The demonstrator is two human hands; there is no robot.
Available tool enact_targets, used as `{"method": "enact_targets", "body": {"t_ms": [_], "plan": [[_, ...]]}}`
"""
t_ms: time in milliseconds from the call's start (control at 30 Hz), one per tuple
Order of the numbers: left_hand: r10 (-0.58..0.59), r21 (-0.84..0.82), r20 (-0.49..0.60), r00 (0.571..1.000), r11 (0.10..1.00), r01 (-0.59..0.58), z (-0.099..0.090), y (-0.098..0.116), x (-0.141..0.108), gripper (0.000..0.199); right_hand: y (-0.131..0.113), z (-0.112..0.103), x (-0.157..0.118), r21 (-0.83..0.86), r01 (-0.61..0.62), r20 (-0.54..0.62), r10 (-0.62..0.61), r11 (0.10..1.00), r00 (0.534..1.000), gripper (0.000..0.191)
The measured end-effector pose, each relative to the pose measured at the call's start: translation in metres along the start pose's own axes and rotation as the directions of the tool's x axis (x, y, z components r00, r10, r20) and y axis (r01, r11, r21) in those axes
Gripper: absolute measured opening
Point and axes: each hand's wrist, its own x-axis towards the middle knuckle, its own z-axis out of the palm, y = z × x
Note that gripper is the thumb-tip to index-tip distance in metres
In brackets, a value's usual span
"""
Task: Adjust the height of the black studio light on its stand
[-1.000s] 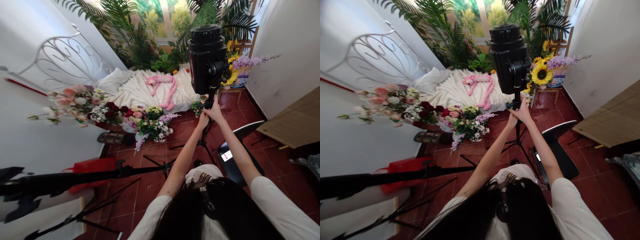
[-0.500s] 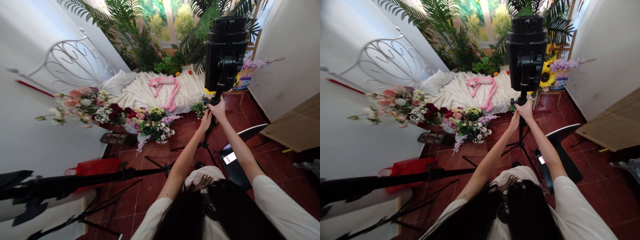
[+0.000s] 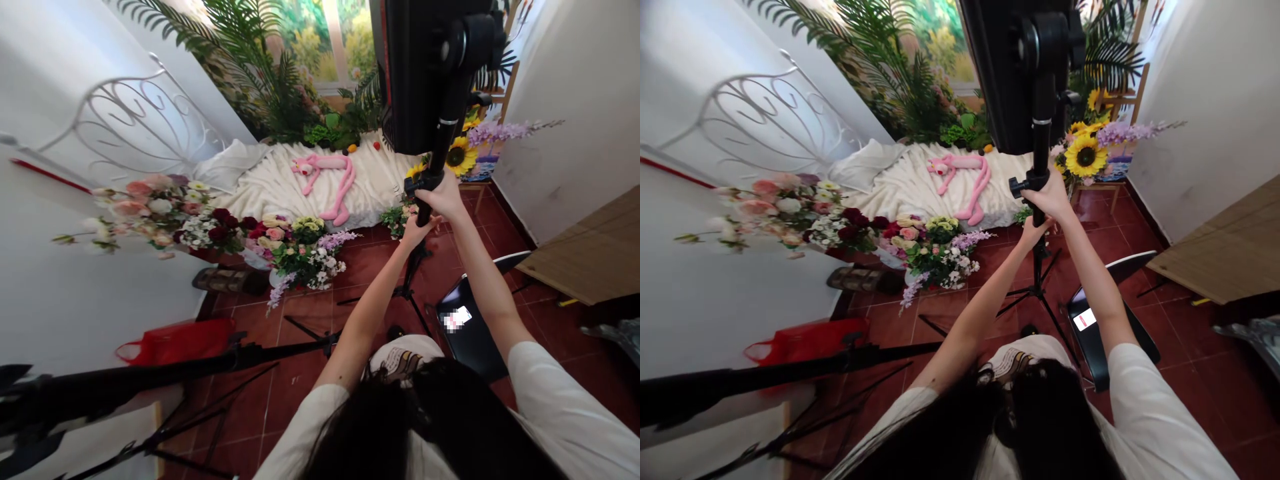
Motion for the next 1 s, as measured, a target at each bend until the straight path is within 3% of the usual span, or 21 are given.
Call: {"method": "enact_targets", "body": {"t_ms": [100, 300, 400, 533, 633, 767, 900, 1000], "plan": [[-0.027, 0.047, 0.096, 0.995, 0.999, 0.022, -0.003, -0.007, 0.006, 0.06, 0.006, 0.001, 0.001, -0.019, 0.004, 0.004, -0.004, 1.0, 1.0, 0.04], [-0.049, 0.077, 0.046, 0.998, 0.996, 0.045, -0.009, -0.027, 0.011, 0.052, 0.001, -0.006, -0.014, -0.045, 0.026, -0.051, -0.028, 0.999, 0.998, 0.052], [-0.054, 0.054, 0.012, 0.998, 0.997, 0.054, -0.007, -0.029, 0.012, 0.051, -0.007, -0.026, -0.046, -0.096, -0.003, -0.071, -0.004, 0.995, 0.997, 0.058], [-0.074, 0.05, -0.022, 0.997, 0.996, 0.075, -0.005, -0.026, 0.01, 0.052, 0.004, -0.043, -0.113, -0.239, -0.076, 0.011, 0.081, 0.968, 0.997, 0.037], [-0.073, 0.06, -0.017, 0.997, 0.995, 0.074, -0.004, -0.021, 0.006, 0.048, 0.026, -0.038, -0.157, -0.318, -0.086, 0.123, 0.131, 0.944, 0.984, 0.042], [-0.076, 0.058, -0.009, 0.997, 0.995, 0.077, -0.002, -0.016, 0.003, 0.046, 0.05, -0.02, -0.182, -0.316, -0.197, 0.06, 0.227, 0.928, 0.972, 0.049], [-0.071, 0.057, -0.019, 0.997, 0.996, 0.072, 0.0, -0.015, 0.004, 0.043, 0.063, -0.005, -0.188, -0.158, -0.354, -0.039, 0.352, 0.922, 0.935, 0.059], [-0.086, 0.056, -0.026, 0.996, 0.995, 0.087, 0.0, -0.014, 0.003, 0.043, 0.067, 0.009, -0.194, 0.049, -0.486, -0.084, 0.489, 0.872, 0.868, 0.07]]}}
